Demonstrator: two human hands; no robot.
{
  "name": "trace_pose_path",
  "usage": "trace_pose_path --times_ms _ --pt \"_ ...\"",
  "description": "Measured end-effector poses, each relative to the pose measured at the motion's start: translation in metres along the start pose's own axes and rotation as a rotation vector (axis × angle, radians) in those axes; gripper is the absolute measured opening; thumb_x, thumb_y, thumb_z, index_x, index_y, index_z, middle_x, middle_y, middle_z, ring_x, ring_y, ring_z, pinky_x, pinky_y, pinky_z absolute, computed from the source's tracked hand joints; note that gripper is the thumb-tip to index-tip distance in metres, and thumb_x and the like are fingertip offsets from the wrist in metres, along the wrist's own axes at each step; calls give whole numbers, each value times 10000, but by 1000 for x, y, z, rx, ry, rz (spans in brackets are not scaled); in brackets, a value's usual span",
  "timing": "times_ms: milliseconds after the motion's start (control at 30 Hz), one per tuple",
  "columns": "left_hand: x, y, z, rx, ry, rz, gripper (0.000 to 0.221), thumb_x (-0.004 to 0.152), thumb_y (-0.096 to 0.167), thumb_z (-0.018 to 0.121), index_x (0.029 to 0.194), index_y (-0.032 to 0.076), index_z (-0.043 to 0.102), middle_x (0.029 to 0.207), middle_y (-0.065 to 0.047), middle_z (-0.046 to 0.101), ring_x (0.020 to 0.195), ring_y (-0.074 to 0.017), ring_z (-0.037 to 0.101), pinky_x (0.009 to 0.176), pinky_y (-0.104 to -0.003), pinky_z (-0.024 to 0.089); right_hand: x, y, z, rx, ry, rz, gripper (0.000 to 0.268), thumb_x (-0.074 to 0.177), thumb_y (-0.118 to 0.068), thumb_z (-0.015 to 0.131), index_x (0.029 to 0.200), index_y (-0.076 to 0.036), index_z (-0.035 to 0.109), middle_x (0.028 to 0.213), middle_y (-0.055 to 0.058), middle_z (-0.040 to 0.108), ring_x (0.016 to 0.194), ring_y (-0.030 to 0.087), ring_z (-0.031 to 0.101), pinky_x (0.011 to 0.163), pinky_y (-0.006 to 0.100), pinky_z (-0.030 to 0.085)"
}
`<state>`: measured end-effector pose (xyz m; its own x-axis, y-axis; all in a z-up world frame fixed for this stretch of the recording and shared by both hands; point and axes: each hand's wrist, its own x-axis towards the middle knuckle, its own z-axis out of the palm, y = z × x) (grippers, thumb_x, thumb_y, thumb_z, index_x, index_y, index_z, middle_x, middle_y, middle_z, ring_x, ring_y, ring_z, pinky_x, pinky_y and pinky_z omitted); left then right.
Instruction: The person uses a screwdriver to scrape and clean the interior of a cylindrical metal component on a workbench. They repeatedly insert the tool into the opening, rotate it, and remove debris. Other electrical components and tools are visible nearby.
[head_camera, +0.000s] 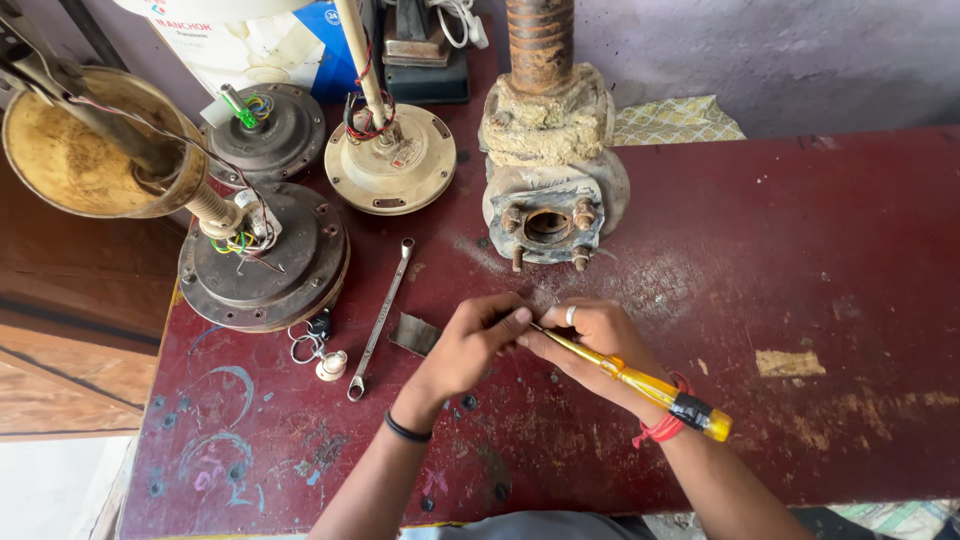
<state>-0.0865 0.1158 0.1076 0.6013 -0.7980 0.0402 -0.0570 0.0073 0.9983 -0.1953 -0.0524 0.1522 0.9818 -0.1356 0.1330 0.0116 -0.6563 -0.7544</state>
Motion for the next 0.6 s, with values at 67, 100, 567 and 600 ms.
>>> trace_pose_path --times_ms 67,100,567,600 --pt "2 -3 -2 -148 -46 -40 230 1040 173 603 982 -29 700 767 -22 649 706 -92 561 641 -279 481 -2 11 -2 81 -63 53 190 811 -225 822 802 -40 778 617 51 705 518 146 633 467 319 465" --pt "1 -3 -5 -95 -2 -43 224 1034 165 602 968 -27 696 740 -28 632 685 -94 548 619 -286 468 -1 17 -4 153 -139 145 190 821 -235 791 847 -47 775 665 48 728 525 152 634 468 318 471" --pt "34 61 -2 422 154 285 86 899 35 640 942 7 710 811 -151 708 676 -252 695 627 -370 530 7 12 -34 629 -246 311 329 990 -225 585 1256 -33 556 817 113 679 600 145 656 486 263 546" --pt "40 62 3 396 219 323 83 904 69 665 953 22 713 844 -133 718 707 -251 697 647 -370 539 9 9 -34 623 -197 270 310 1008 -216 569 1253 -26 555 801 106 665 572 136 634 450 266 524"
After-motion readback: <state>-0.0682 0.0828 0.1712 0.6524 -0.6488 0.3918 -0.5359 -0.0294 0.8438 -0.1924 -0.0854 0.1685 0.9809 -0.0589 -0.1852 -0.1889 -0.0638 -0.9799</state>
